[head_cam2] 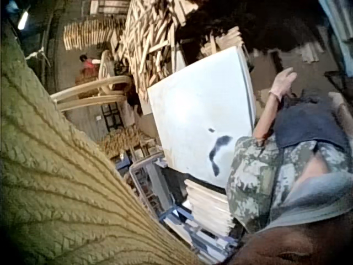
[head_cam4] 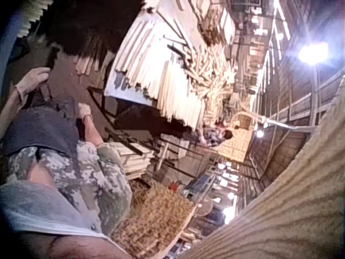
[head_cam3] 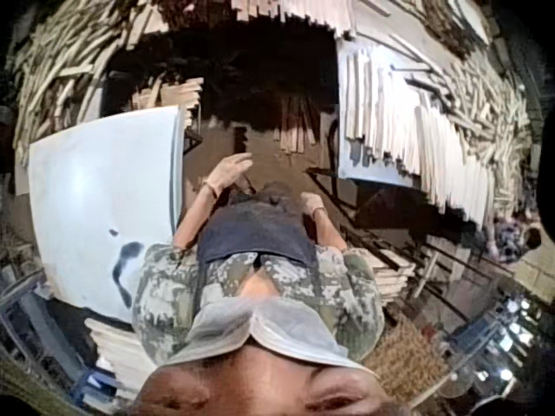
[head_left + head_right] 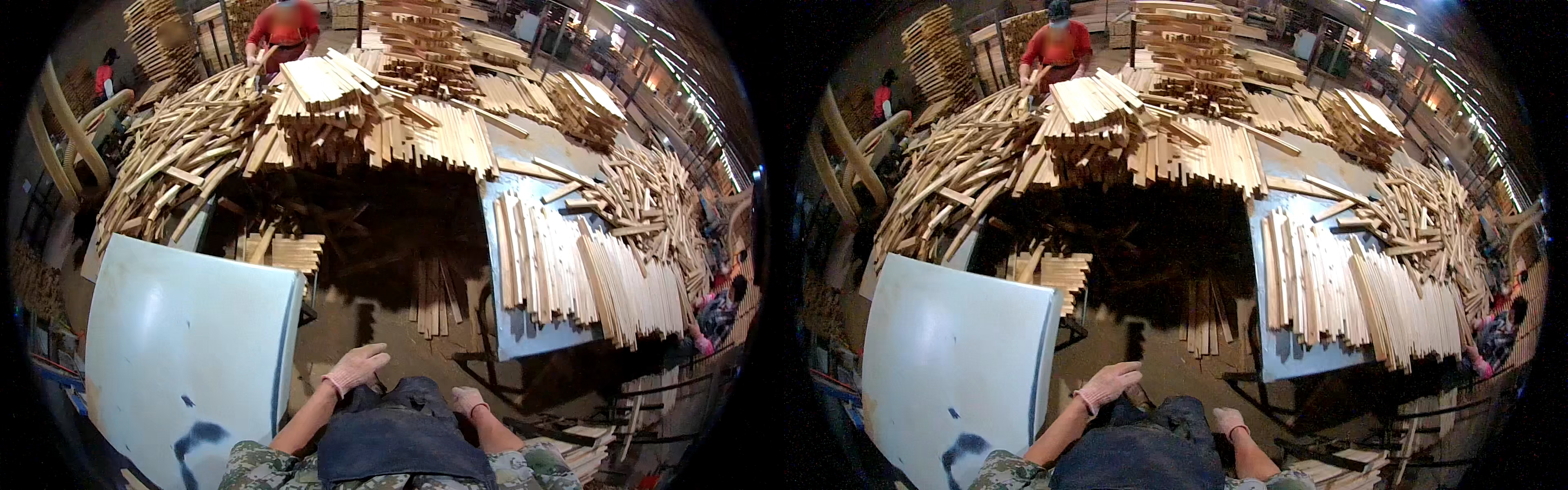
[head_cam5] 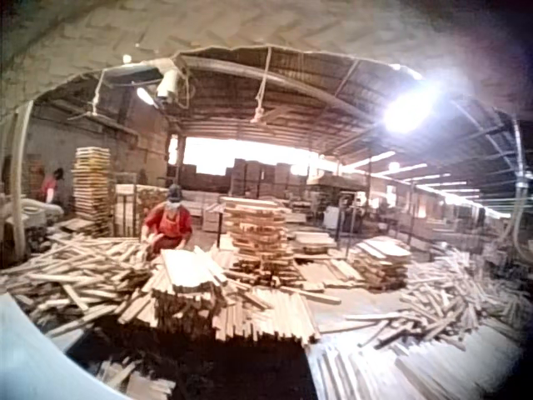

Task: The person picks up bundles of wooden planks, moves them between tables and a conveyor belt, and aligns individual planks on the belt.

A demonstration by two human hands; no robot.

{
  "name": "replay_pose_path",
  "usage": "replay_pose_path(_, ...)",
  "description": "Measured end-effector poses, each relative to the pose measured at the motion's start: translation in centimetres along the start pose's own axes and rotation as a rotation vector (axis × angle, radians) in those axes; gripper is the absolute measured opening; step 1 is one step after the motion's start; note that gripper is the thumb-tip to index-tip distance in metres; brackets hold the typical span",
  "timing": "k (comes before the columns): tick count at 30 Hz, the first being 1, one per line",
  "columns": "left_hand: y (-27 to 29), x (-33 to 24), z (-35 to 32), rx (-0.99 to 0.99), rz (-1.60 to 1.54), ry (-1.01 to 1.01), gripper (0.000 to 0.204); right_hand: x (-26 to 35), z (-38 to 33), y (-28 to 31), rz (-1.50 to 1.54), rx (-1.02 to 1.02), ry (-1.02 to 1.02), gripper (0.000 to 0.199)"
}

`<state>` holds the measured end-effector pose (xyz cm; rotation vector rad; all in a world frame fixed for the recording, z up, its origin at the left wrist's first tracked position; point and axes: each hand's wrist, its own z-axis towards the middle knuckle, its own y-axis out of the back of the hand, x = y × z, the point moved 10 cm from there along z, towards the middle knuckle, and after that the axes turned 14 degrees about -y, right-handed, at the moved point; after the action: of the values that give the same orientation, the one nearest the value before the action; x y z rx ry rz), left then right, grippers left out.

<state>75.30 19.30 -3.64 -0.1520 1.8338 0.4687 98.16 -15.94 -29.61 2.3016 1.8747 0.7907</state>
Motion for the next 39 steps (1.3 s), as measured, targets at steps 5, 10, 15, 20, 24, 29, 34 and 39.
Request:
replay_pose_path(5,5.1,-2.5,6.1,0.016,-0.028,-0.061,0.069,10.9,3.3,1.5,0.11,-0.073,0.007,0.016)
replay_pose_path(10,9.4,-2.4,12.1,0.01,-0.048,-0.036,0.067,22.0,4.9,2.1,0.567,0.177,-0.255,0.017)
replay_pose_path(15,17.3,-3.0,19.4,-0.136,0.001,-0.047,0.063,38.8,8.6,8.0,0.075,0.037,0.314,0.017)
replay_pose_path(20,24.7,-1.6,26.2,-0.366,-0.539,0.127,0.061,57.2,11.0,11.3,0.659,0.446,0.138,0.02)
replay_pose_path(24,32.8,-3.6,30.3,-0.567,-0.518,0.059,0.067,73.5,10.7,13.9,0.672,0.57,0.306,0.015)
replay_pose_path(29,45.2,-6.0,31.8,-0.817,-0.442,-0.052,0.076,91.9,9.2,17.4,0.546,0.452,0.616,0.028)
replay_pose_path(34,58.7,-9.2,34.4,-0.995,-0.19,-0.145,0.076,107.1,9.7,20.0,0.547,0.346,0.737,0.073)
replay_pose_path(39,69.1,-7.6,41.0,-0.964,-0.01,-0.023,0.085,117.1,13.3,20.0,0.164,0.109,0.902,0.085)
